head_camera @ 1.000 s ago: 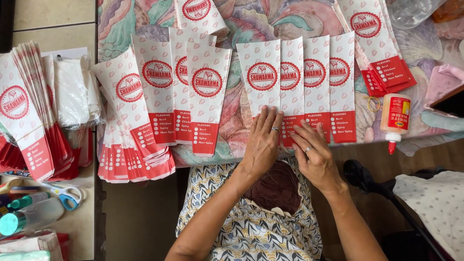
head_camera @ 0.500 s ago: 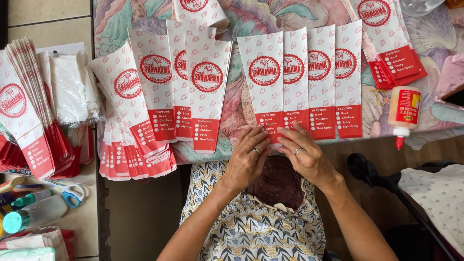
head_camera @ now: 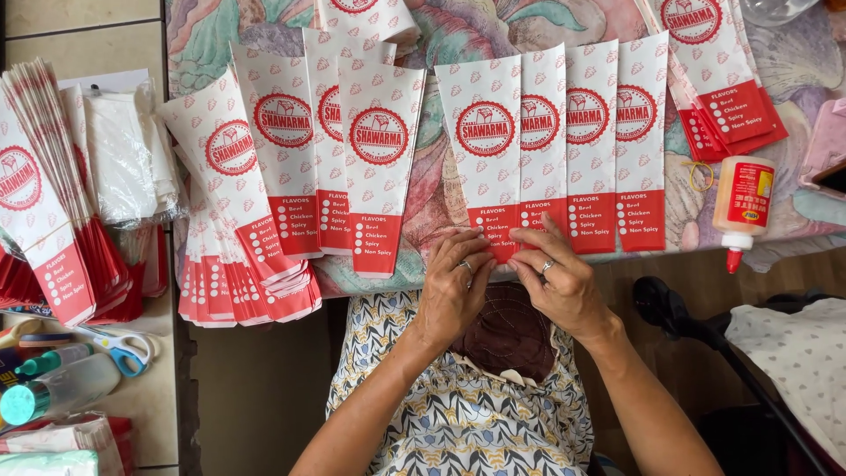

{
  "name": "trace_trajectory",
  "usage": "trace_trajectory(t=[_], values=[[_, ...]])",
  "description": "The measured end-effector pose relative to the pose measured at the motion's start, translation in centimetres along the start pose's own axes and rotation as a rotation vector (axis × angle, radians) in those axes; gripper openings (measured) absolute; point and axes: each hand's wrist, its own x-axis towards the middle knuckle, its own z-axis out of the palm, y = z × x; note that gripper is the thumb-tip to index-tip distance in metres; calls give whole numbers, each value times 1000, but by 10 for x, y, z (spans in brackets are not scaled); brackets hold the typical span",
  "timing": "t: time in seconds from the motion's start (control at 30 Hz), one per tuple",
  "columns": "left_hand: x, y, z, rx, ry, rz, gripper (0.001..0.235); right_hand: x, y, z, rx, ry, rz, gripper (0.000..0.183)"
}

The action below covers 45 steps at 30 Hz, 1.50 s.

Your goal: Organizing, aligning, and stacking printed paper bags on a table, followed by applying glue.

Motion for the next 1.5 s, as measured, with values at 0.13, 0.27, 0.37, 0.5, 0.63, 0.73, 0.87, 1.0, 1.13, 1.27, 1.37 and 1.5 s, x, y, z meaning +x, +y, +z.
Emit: trace_trajectory(t=[0.13,0.27,0.37,0.5,0.63,0.73,0.87,1.0,1.13,1.27,1.37,1.5], values=[[5,8,2,-18,15,-79,6,5,-1,-1,50,2,88,10],[5,5,5,-20,4,-131,9,14,-8,-8,110,-37,226,9],[2,-2,3,-78,-42,-172,11,15,-9,-10,136,-73,288,9],[0,-10,0,-192,-106,-228,16,21,-13,-14,149,-112,344,13],[1,-14,-15,-207,-123,-258,22,15,-13,-11,117,-113,315,16],[1,-26,-32,188,-55,-172,30,15,-14,-11,85,-124,292,16],[6,-16,-53,549,-138,-271,43,12,-15,-10,50,-129,257,17],[-8,-28,-41,534,-125,-183,54,10,-13,-10,50,-135,255,16],[-3,-36,-48,541,-152,-231,54,8,-12,-10,54,-137,235,16],[12,-35,-50,508,-91,-180,44,8,-20,-9,-18,-161,173,19],[22,-16,-38,464,-85,-141,41,6,-20,-9,-100,-204,126,22],[28,-12,-5,442,-73,-95,30,7,-18,-7,-140,-234,104,24]])
